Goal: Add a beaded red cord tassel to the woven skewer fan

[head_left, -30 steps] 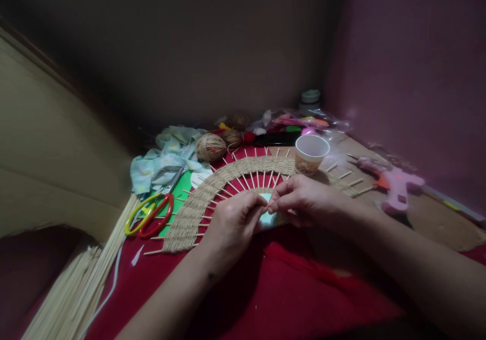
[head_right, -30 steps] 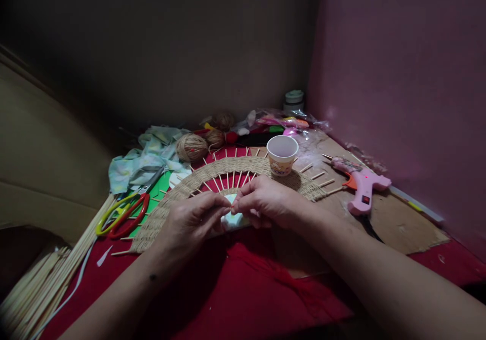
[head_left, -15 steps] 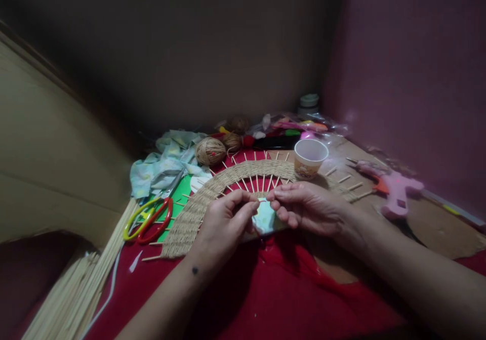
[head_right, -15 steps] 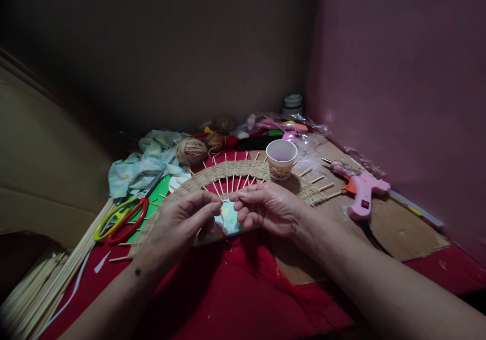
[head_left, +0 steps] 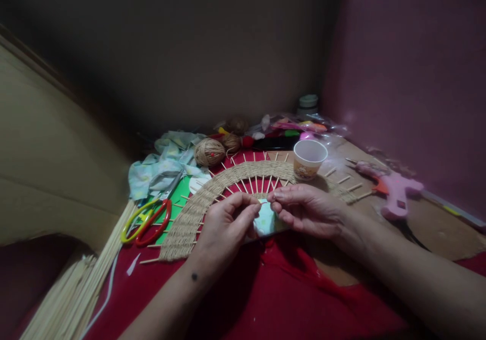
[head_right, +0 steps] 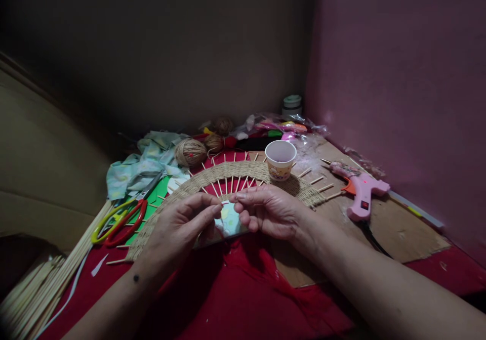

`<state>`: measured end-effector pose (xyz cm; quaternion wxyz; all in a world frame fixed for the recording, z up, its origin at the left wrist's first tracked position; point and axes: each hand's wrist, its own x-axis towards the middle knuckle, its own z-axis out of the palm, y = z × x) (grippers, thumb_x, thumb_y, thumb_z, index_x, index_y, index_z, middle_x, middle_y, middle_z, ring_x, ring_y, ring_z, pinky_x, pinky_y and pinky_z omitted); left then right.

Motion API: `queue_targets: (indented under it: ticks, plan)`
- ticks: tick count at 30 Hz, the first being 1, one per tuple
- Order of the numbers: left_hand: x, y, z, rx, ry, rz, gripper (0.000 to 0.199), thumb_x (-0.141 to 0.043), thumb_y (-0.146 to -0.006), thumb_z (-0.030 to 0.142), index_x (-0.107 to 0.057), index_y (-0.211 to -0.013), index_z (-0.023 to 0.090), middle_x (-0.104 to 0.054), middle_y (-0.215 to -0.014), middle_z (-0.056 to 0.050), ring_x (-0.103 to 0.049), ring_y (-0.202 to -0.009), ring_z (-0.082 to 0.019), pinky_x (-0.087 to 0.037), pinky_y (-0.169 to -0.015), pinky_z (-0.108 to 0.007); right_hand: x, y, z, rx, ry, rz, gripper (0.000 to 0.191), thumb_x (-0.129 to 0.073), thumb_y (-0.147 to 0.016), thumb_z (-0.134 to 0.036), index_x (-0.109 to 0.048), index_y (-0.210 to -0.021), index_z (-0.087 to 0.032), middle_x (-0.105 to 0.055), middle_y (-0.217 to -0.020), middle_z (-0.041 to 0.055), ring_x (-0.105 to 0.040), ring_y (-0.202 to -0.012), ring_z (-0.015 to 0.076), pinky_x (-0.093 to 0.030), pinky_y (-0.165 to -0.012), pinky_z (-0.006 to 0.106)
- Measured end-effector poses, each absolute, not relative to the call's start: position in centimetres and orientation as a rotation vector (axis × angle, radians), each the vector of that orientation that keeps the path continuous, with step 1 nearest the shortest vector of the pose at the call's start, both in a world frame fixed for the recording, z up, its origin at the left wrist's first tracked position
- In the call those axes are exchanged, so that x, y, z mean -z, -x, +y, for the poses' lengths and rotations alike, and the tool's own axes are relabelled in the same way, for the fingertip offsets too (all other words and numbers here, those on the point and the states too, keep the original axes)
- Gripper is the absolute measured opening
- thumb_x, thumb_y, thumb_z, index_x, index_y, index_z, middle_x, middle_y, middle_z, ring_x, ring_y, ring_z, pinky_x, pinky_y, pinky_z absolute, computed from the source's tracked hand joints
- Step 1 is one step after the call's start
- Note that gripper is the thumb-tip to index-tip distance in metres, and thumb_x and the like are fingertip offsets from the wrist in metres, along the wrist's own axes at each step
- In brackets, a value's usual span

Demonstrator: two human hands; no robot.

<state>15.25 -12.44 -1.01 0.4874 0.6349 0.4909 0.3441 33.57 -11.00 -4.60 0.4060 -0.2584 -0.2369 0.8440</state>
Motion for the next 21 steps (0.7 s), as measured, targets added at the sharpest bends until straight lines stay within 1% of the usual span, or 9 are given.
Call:
queue_targets:
  ticks: [5, 10, 13, 16, 21]
  plan:
    - [0.70, -15.38, -12.51, -0.859, -1.466, 1.200, 0.015, -0.063, -0.077, 0.030, -0.063, -0.074, 0.015, -0.062, -0.068, -0.002, -0.051, -0.057, -0.010, -0.041, -0.050, -0.018, 4.81, -33.54, -10.92, -2.109, 0.657, -0.582, 0.012, -0.054, -0.084, -0.006, -0.064, -0.078, -0.008, -0.060, -0.065, 0.0034, -0.057, -0.052, 0.0059, -0.051, -0.052, 0.012]
    - [0.77, -15.47, -12.70, -0.875, -1.399, 1.183, 0.016, -0.065, -0.076, 0.031, -0.062, -0.073, 0.015, -0.059, -0.063, 0.000, -0.048, -0.052, -0.008, -0.040, -0.047, -0.018, 4.77, -33.42, -10.83, -2.114, 0.627, -0.613, 0.006, -0.059, -0.081, -0.005, -0.062, -0.079, -0.010, -0.059, -0.063, 0.0012, -0.054, -0.048, 0.0050, -0.047, -0.046, 0.012]
    - [1.01, -15.47, -12.76, -0.855, -1.357, 1.156, 0.017, -0.065, -0.077, 0.032, -0.062, -0.075, 0.015, -0.058, -0.062, 0.001, -0.047, -0.050, -0.007, -0.040, -0.046, -0.018, 4.61, -33.36, -10.81, -2.098, 0.622, -0.635, 0.006, -0.063, -0.078, -0.006, -0.060, -0.078, -0.010, -0.059, -0.062, 0.0005, -0.053, -0.045, 0.0045, -0.045, -0.043, 0.012]
    - [1.13, -15.51, -12.77, -0.848, -1.321, 1.137, 0.018, -0.066, -0.077, 0.032, -0.062, -0.075, 0.015, -0.058, -0.062, 0.001, -0.047, -0.050, -0.007, -0.042, -0.048, -0.019, 4.55, -33.29, -10.83, -2.082, 0.604, -0.642, 0.011, -0.068, -0.074, -0.007, -0.058, -0.077, -0.011, -0.059, -0.062, -0.0001, -0.053, -0.044, 0.0044, -0.044, -0.042, 0.012]
    - [0.91, -15.63, -12.81, -0.875, -1.261, 1.115, 0.016, -0.067, -0.077, 0.031, -0.061, -0.073, 0.016, -0.055, -0.057, 0.002, -0.045, -0.047, -0.006, -0.040, -0.045, -0.017, 4.54, -33.25, -10.99, -2.071, 0.596, -0.677, 0.024, -0.078, -0.066, -0.014, -0.056, -0.076, -0.013, -0.057, -0.057, -0.0027, -0.053, -0.044, 0.0051, -0.041, -0.040, 0.012]
